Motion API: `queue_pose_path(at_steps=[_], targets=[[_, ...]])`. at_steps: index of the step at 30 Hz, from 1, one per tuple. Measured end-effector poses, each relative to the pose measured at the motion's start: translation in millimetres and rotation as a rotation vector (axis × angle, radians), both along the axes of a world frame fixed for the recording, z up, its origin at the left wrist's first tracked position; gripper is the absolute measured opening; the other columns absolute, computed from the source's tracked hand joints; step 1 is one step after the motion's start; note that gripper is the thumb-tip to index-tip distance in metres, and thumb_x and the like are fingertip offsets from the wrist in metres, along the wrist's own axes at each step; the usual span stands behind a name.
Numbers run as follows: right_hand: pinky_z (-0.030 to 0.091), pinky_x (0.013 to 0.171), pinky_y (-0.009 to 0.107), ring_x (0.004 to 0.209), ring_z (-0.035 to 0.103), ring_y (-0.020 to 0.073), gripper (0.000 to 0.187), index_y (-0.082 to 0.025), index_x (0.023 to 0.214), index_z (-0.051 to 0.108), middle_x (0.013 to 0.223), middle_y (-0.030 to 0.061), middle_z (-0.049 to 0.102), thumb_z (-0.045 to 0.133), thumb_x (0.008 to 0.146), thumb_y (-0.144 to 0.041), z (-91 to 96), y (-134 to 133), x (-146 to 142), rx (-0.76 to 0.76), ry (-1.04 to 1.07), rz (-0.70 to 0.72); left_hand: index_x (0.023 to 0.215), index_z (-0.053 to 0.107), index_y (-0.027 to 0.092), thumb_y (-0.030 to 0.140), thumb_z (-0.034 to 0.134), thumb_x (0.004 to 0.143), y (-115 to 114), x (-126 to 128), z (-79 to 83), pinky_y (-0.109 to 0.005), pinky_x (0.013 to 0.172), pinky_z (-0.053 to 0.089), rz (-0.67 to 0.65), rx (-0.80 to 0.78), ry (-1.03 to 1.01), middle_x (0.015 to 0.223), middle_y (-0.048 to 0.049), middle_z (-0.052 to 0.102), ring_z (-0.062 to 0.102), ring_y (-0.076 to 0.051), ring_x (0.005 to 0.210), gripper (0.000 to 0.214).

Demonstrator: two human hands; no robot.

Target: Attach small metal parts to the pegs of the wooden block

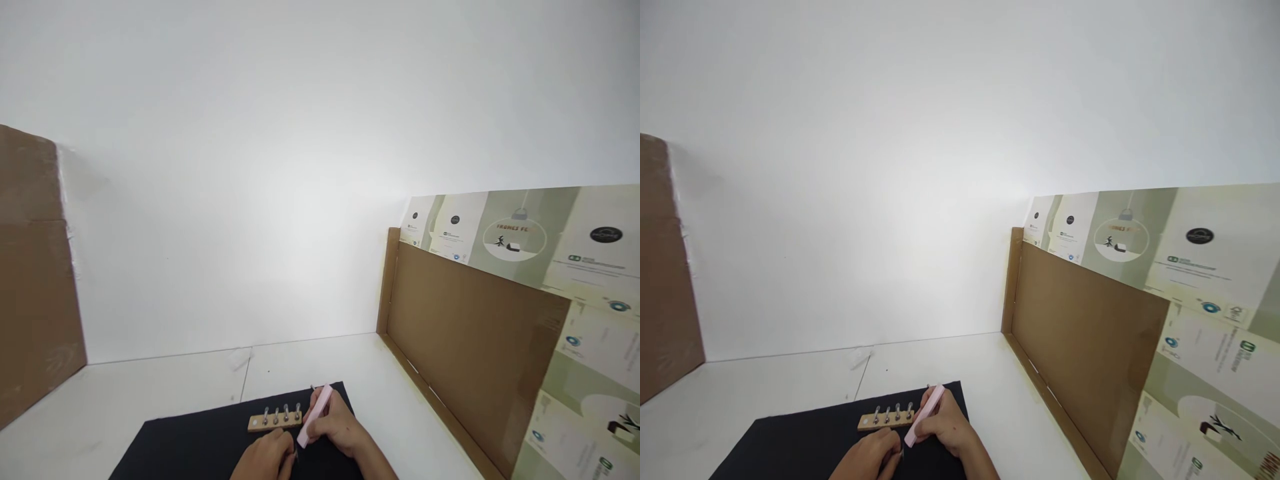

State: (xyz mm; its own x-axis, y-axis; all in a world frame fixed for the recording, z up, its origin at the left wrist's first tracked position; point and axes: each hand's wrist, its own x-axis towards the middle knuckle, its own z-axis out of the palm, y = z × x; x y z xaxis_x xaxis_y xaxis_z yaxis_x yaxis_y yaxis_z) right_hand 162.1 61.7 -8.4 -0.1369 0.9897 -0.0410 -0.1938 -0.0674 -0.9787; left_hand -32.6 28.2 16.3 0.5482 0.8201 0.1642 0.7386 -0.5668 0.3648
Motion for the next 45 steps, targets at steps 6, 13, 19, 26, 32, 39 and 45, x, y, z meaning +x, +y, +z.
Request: queue_pose_path(at_steps=[6, 13, 19, 26, 32, 39, 45], targets=[[0.048, 0.053, 0.028, 0.053, 0.06, 0.0155, 0.044, -0.02, 0.078, 0.047, 0.068, -0.001, 0.07, 0.071, 0.043, -0.008, 8.5, -4.2, -1.7, -0.002, -0.012, 0.01, 0.085, 0.059, 0.021, 0.018, 0.041, 0.09, -1.9, -0.4, 3.4, -0.029, 0.073, 0.042, -0.01, -0.012, -0.015, 0.091, -0.0048, 0.068, 0.063, -0.02, 0.085, 0.019], [0.049, 0.051, 0.028, 0.052, 0.058, 0.0141, 0.043, -0.02, 0.078, 0.048, 0.066, -0.0016, 0.07, 0.069, 0.043, -0.006, 11.4, -5.4, -3.0, -0.004, -0.016, 0.001, 0.086, 0.06, 0.021, 0.018, 0.042, 0.089, -3.2, -0.8, 5.0, -0.029, 0.074, 0.042, -0.02, -0.005, -0.005, 0.093, -0.0056, 0.068, 0.064, -0.021, 0.087, 0.018], [0.049, 0.052, 0.027, 0.054, 0.059, 0.0144, 0.043, -0.02, 0.078, 0.048, 0.067, -0.0016, 0.07, 0.07, 0.044, -0.007, 11.1, -5.9, -2.7, -0.007, -0.025, -0.001, 0.085, 0.061, 0.021, 0.02, 0.04, 0.091, -2.6, -1.9, 1.7, -0.029, 0.074, 0.044, -0.019, 0.005, -0.026, 0.091, -0.0051, 0.068, 0.064, -0.02, 0.085, 0.021], [0.048, 0.052, 0.029, 0.051, 0.058, 0.0148, 0.045, -0.02, 0.076, 0.047, 0.065, 0.0, 0.07, 0.074, 0.041, -0.011, 7.7, -0.6, -2.7, -0.004, 0.011, 0.015, 0.081, 0.058, 0.022, 0.023, 0.036, 0.092, 4.1, -3.0, -5.0, -0.029, 0.074, 0.045, -0.047, 0.008, -0.024, 0.089, -0.0046, 0.068, 0.064, -0.02, 0.084, 0.025], [0.05, 0.053, 0.03, 0.051, 0.059, 0.0146, 0.045, -0.019, 0.077, 0.047, 0.066, 0.0007, 0.07, 0.073, 0.042, -0.011, 4.5, 1.9, -2.4, -0.009, 0.043, -0.019, 0.083, 0.059, 0.021, 0.022, 0.033, 0.093, 2.3, -1.8, 0.4, -0.03, 0.075, 0.045, -0.044, -0.013, 0.01, 0.093, -0.0058, 0.068, 0.064, -0.021, 0.086, 0.028], [0.05, 0.055, 0.03, 0.053, 0.061, 0.0151, 0.047, -0.019, 0.079, 0.047, 0.068, 0.0002, 0.071, 0.076, 0.042, -0.013, 4.5, 1.5, -1.9, -0.012, 0.04, -0.015, 0.082, 0.057, 0.022, 0.022, 0.032, 0.094, 0.1, 0.0, 3.7, -0.029, 0.073, 0.044, -0.011, -0.034, -0.004, 0.092, -0.0049, 0.069, 0.065, -0.02, 0.085, 0.027], [0.048, 0.051, 0.027, 0.05, 0.058, 0.013, 0.041, -0.018, 0.075, 0.048, 0.065, -0.0007, 0.069, 0.072, 0.043, -0.008, 7.2, -1.1, -1.9, -0.006, 0.068, -0.024, 0.086, 0.056, 0.022, 0.02, 0.028, 0.096, 0.4, 0.6, 4.2, -0.028, 0.072, 0.042, -0.006, -0.074, -0.009, 0.095, -0.0045, 0.068, 0.065, -0.019, 0.085, 0.029]])
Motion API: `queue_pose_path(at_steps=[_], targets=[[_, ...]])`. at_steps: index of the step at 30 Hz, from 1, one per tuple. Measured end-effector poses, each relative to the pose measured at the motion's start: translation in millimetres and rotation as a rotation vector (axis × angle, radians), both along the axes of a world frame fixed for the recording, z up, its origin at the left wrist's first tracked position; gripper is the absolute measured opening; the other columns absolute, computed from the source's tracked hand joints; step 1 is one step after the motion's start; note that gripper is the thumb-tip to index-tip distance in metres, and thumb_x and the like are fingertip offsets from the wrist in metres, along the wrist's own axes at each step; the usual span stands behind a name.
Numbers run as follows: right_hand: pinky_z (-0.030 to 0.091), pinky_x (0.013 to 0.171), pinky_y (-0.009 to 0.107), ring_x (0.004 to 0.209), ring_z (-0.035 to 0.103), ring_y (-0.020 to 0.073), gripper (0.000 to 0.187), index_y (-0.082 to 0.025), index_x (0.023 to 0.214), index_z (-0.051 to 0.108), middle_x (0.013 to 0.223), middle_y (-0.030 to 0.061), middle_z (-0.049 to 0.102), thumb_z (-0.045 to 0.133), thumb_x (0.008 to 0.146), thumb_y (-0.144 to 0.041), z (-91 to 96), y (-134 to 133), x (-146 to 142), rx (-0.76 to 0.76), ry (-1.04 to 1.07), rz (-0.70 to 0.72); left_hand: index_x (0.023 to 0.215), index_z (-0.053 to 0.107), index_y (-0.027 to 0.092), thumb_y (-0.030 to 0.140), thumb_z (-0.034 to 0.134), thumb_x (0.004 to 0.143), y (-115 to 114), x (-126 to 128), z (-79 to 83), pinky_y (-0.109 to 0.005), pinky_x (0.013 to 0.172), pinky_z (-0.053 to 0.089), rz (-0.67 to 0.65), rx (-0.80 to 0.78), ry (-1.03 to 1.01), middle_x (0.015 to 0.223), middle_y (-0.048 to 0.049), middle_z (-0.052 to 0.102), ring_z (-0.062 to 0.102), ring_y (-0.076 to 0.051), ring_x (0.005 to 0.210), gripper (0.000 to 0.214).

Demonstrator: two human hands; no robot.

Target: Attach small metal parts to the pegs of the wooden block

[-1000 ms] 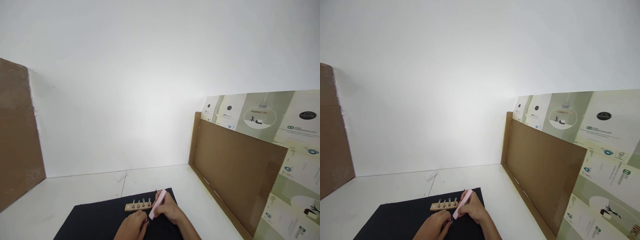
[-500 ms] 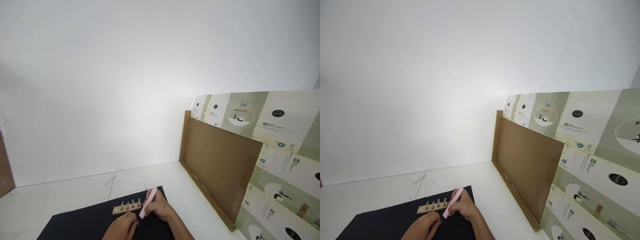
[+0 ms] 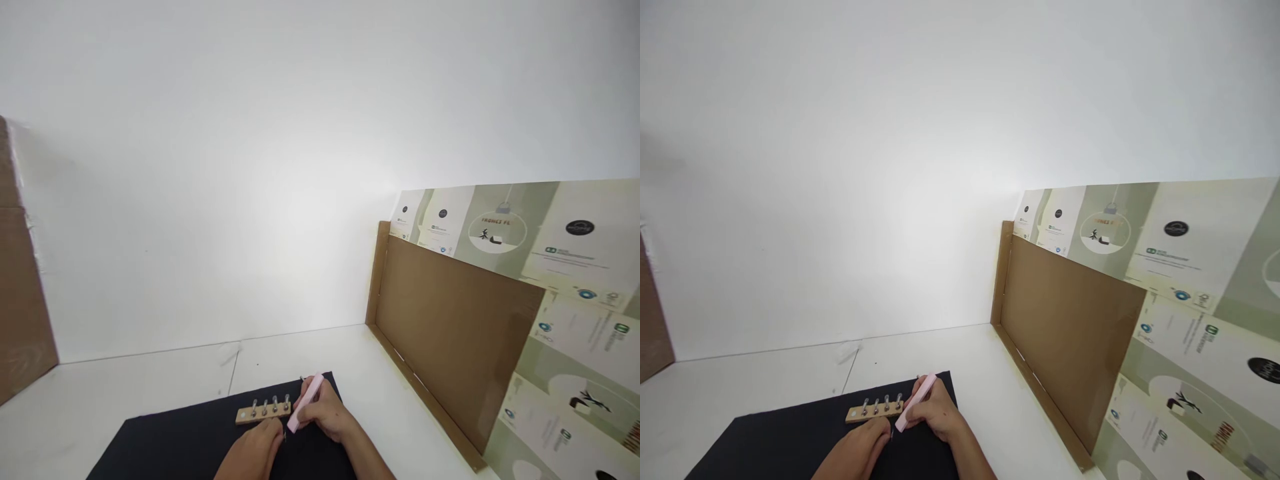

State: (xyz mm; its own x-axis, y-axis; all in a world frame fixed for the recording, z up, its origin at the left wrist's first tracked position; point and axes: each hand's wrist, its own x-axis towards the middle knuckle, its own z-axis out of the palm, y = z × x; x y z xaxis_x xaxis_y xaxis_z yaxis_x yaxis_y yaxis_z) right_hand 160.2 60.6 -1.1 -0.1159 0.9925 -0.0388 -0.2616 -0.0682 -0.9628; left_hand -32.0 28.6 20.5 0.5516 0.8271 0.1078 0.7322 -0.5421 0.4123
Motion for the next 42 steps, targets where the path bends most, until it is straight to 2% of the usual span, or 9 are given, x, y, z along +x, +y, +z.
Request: queue_pose_path(at_steps=[9, 21, 31, 35, 42], targets=[[0.046, 0.047, 0.025, 0.048, 0.057, 0.0124, 0.036, -0.018, 0.074, 0.048, 0.064, 0.0, 0.07, 0.066, 0.044, -0.008, -0.4, -0.4, 1.4, 0.009, 0.043, 0.004, 0.085, 0.055, 0.021, 0.018, 0.028, 0.097, -2.5, 0.5, 6.5, -0.029, 0.073, 0.042, -0.004, -0.021, 0.019, 0.096, -0.0052, 0.068, 0.065, -0.02, 0.086, 0.03], [0.047, 0.048, 0.025, 0.049, 0.058, 0.0128, 0.037, -0.018, 0.074, 0.049, 0.065, 0.0003, 0.07, 0.067, 0.044, -0.008, -1.2, 0.4, 0.8, 0.001, 0.029, -0.012, 0.092, 0.058, 0.022, 0.014, 0.031, 0.093, -4.3, -0.6, 4.8, -0.03, 0.076, 0.042, -0.006, 0.016, 0.014, 0.096, -0.0049, 0.068, 0.064, -0.02, 0.089, 0.028], [0.046, 0.049, 0.025, 0.051, 0.058, 0.0135, 0.038, -0.019, 0.075, 0.048, 0.066, -0.0002, 0.069, 0.069, 0.045, -0.009, -0.5, 0.0, 1.0, 0.005, 0.014, -0.008, 0.085, 0.057, 0.022, 0.02, 0.027, 0.096, 3.6, -1.8, -11.9, -0.028, 0.073, 0.043, -0.009, 0.059, -0.064, 0.088, -0.005, 0.067, 0.063, -0.018, 0.081, 0.032], [0.046, 0.049, 0.026, 0.05, 0.057, 0.0129, 0.039, -0.019, 0.077, 0.048, 0.066, -0.0006, 0.069, 0.068, 0.045, -0.009, 1.4, -1.1, 0.6, 0.007, 0.025, -0.016, 0.092, 0.057, 0.022, 0.022, 0.023, 0.097, 1.3, -1.7, -9.0, -0.028, 0.071, 0.043, 0.04, 0.06, -0.086, 0.089, -0.0052, 0.067, 0.064, -0.019, 0.081, 0.034], [0.046, 0.048, 0.025, 0.05, 0.058, 0.0135, 0.037, -0.019, 0.075, 0.049, 0.065, -0.0016, 0.069, 0.066, 0.045, -0.006, 5.7, -3.3, -1.1, 0.017, 0.066, -0.037, 0.091, 0.057, 0.023, 0.027, 0.023, 0.098, -1.8, -1.6, -1.5, -0.029, 0.072, 0.043, 0.03, 0.031, -0.075, 0.091, -0.0044, 0.067, 0.064, -0.02, 0.084, 0.034]])
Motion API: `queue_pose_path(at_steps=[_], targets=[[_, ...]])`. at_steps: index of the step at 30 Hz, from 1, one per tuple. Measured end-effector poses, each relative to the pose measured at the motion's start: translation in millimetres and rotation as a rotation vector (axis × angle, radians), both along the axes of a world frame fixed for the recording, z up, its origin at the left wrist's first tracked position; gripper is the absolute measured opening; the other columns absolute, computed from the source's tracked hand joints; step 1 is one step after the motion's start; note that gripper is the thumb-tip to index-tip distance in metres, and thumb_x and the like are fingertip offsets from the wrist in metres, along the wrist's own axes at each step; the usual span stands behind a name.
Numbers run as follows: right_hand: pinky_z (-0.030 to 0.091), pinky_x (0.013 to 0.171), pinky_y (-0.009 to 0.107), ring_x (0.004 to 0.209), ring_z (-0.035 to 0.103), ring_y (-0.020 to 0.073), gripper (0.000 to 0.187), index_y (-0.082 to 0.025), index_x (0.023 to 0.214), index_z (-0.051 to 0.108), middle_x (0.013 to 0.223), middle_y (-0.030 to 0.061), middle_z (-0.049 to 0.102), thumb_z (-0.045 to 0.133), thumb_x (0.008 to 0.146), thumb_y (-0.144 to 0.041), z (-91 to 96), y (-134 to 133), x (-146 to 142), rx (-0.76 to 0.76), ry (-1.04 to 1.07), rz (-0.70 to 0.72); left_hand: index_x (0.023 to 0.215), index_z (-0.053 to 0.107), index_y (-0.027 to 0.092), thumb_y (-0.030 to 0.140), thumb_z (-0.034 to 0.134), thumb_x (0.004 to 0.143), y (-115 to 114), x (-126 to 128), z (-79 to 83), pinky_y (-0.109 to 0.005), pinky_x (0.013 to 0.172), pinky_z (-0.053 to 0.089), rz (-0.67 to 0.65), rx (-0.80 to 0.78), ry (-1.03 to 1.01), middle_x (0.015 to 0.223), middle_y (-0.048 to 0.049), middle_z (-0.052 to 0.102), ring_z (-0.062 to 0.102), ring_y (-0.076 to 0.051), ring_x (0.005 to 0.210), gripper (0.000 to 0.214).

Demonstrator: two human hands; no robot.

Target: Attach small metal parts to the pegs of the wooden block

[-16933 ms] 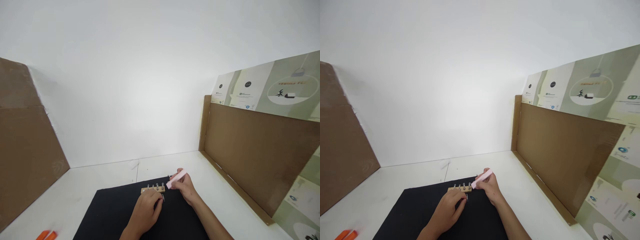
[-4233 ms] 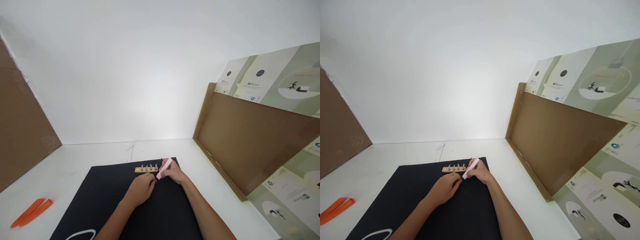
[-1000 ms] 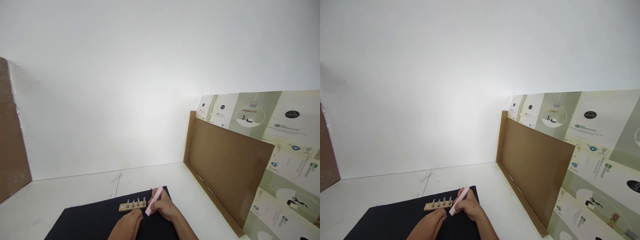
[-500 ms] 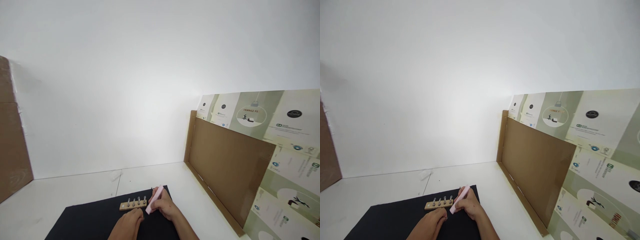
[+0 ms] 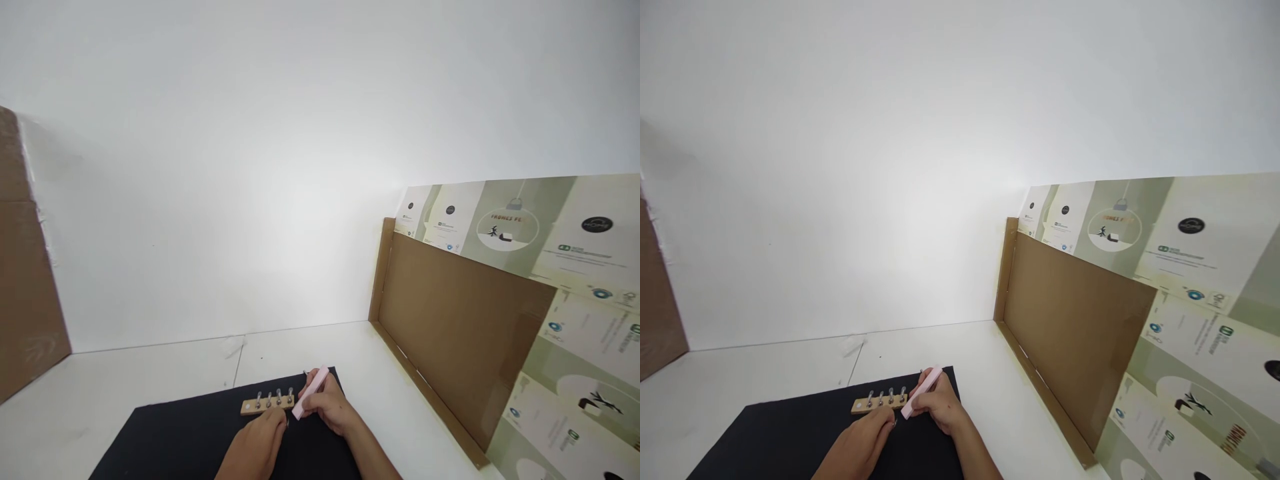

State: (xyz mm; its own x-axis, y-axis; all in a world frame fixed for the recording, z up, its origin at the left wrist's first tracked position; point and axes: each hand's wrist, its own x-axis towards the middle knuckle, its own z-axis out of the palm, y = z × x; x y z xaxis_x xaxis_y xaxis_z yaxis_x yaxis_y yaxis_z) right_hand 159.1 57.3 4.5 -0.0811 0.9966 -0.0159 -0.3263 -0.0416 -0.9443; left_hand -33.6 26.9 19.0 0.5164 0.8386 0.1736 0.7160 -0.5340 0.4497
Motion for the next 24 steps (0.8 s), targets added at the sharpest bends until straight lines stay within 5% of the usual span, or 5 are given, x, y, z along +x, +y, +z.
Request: queue_pose_path(at_steps=[24], targets=[[0.049, 0.053, 0.027, 0.059, 0.061, 0.0154, 0.041, -0.02, 0.077, 0.049, 0.071, -0.0009, 0.069, 0.073, 0.045, -0.011, -1.3, 0.3, 0.4, 0.016, -0.022, -0.002, 0.091, 0.058, 0.021, 0.022, 0.028, 0.098, -2.1, -0.2, 1.1, -0.03, 0.075, 0.043, -0.028, 0.015, 0.039, 0.094, -0.0051, 0.067, 0.063, -0.02, 0.087, 0.031]])
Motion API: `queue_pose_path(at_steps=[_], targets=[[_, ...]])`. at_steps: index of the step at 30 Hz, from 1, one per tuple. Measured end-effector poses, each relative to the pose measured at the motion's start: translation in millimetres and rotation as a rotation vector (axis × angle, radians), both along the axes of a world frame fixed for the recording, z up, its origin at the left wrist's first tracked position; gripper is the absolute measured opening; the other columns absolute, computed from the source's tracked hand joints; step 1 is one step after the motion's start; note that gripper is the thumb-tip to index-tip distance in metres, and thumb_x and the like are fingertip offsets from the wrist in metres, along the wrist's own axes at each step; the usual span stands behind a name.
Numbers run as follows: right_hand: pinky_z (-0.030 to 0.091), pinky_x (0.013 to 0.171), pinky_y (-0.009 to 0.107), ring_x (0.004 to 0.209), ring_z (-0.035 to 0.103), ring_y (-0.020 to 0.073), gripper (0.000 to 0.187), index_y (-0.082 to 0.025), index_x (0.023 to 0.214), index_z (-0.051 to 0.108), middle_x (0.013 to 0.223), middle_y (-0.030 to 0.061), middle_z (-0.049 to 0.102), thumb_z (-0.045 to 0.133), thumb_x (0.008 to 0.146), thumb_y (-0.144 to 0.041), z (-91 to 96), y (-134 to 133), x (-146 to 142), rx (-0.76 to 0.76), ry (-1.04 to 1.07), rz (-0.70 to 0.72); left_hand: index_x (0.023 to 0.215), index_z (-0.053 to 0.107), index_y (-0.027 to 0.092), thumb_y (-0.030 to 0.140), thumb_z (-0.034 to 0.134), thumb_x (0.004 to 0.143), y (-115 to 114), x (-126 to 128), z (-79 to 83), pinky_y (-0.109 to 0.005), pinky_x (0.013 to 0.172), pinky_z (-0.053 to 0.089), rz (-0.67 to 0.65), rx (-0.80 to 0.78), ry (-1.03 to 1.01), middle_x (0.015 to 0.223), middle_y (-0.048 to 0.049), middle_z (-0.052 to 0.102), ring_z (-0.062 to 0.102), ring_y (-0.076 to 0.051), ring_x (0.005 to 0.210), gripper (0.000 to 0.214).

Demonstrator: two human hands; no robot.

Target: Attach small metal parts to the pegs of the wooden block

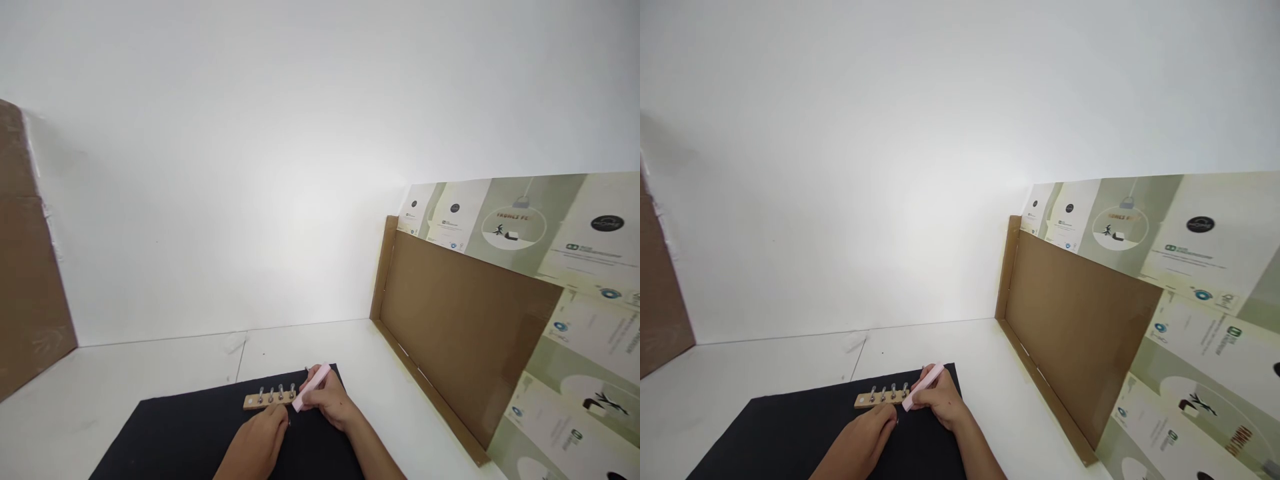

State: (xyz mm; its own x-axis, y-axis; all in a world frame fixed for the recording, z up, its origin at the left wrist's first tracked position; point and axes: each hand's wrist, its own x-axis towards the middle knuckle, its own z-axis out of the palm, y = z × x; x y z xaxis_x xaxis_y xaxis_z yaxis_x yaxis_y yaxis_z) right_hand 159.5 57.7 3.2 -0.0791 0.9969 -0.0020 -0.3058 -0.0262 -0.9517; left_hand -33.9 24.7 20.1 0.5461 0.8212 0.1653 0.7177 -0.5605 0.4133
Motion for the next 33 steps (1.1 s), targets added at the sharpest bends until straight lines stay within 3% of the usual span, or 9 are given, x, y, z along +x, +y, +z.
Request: queue_pose_path(at_steps=[5, 8, 13, 16, 22, 28, 33], targets=[[0.05, 0.054, 0.028, 0.06, 0.062, 0.0156, 0.039, -0.02, 0.077, 0.05, 0.071, -0.0013, 0.069, 0.073, 0.046, -0.011, 2.8, -2.5, 1.2, -0.006, -0.004, 0.003, 0.089, 0.058, 0.021, 0.026, 0.027, 0.098, -1.3, 1.6, 1.9, -0.03, 0.074, 0.044, -0.013, 0.025, -0.045, 0.093, -0.0054, 0.064, 0.061, -0.019, 0.084, 0.032], [0.05, 0.055, 0.027, 0.06, 0.063, 0.0157, 0.038, -0.019, 0.076, 0.051, 0.072, -0.0014, 0.069, 0.074, 0.047, -0.011, 3.9, -3.6, 2.4, -0.007, -0.01, 0.017, 0.089, 0.059, 0.022, 0.033, 0.027, 0.099, 1.0, 0.0, 8.9, -0.03, 0.078, 0.046, 0.002, 0.056, -0.202, 0.1, -0.0063, 0.06, 0.06, -0.018, 0.085, 0.035], [0.052, 0.057, 0.029, 0.062, 0.064, 0.0168, 0.04, -0.019, 0.078, 0.05, 0.073, -0.0016, 0.069, 0.076, 0.048, -0.012, 2.6, -3.5, 5.0, -0.04, 0.023, 0.027, 0.095, 0.061, 0.02, 0.042, 0.033, 0.096, 18.8, -15.4, 15.5, -0.034, 0.086, 0.047, 0.226, 0.083, -0.539, 0.098, -0.0086, 0.063, 0.06, -0.022, 0.094, 0.035], [0.054, 0.06, 0.031, 0.063, 0.065, 0.0169, 0.045, -0.019, 0.085, 0.049, 0.074, -0.0014, 0.068, 0.077, 0.049, -0.014, 1.8, -1.1, 10.0, -0.038, 0.091, -0.015, 0.1, 0.061, 0.019, 0.043, 0.036, 0.094, 31.5, -26.6, 10.5, -0.035, 0.088, 0.047, 0.393, 0.062, -0.612, 0.103, -0.0089, 0.067, 0.062, -0.024, 0.098, 0.035], [0.049, 0.055, 0.026, 0.064, 0.064, 0.0163, 0.055, -0.02, 0.111, 0.046, 0.076, -0.0002, 0.067, 0.067, 0.06, -0.02, 5.7, 8.1, 32.6, -0.029, 0.093, -0.273, 0.099, 0.061, 0.02, 0.036, 0.036, 0.093, 44.2, -40.0, 0.0, -0.031, 0.083, 0.048, 0.463, -0.099, -0.449, 0.097, -0.0076, 0.073, 0.067, -0.023, 0.096, 0.03], [0.04, 0.041, 0.024, 0.046, 0.056, 0.0151, 0.027, -0.018, 0.085, 0.056, 0.054, -0.0043, 0.054, 0.059, 0.058, -0.019, 5.4, 10.7, 49.9, -0.123, -0.295, -0.343, 0.099, 0.065, 0.023, 0.032, 0.04, 0.092, 46.9, -43.7, -2.0, -0.033, 0.083, 0.042, 0.491, -0.053, -0.15, 0.104, -0.0058, 0.071, 0.063, -0.023, 0.101, 0.027], [0.041, 0.04, 0.025, 0.042, 0.055, 0.0153, 0.029, -0.019, 0.086, 0.057, 0.051, -0.0064, 0.052, 0.059, 0.057, -0.017, 0.8, 11.6, 49.3, -0.102, -0.388, -0.36, 0.096, 0.068, 0.025, 0.031, 0.042, 0.091, 42.4, -42.8, 3.9, -0.034, 0.082, 0.038, 0.467, -0.104, -0.083, 0.096, -0.0043, 0.073, 0.063, -0.023, 0.098, 0.027]])
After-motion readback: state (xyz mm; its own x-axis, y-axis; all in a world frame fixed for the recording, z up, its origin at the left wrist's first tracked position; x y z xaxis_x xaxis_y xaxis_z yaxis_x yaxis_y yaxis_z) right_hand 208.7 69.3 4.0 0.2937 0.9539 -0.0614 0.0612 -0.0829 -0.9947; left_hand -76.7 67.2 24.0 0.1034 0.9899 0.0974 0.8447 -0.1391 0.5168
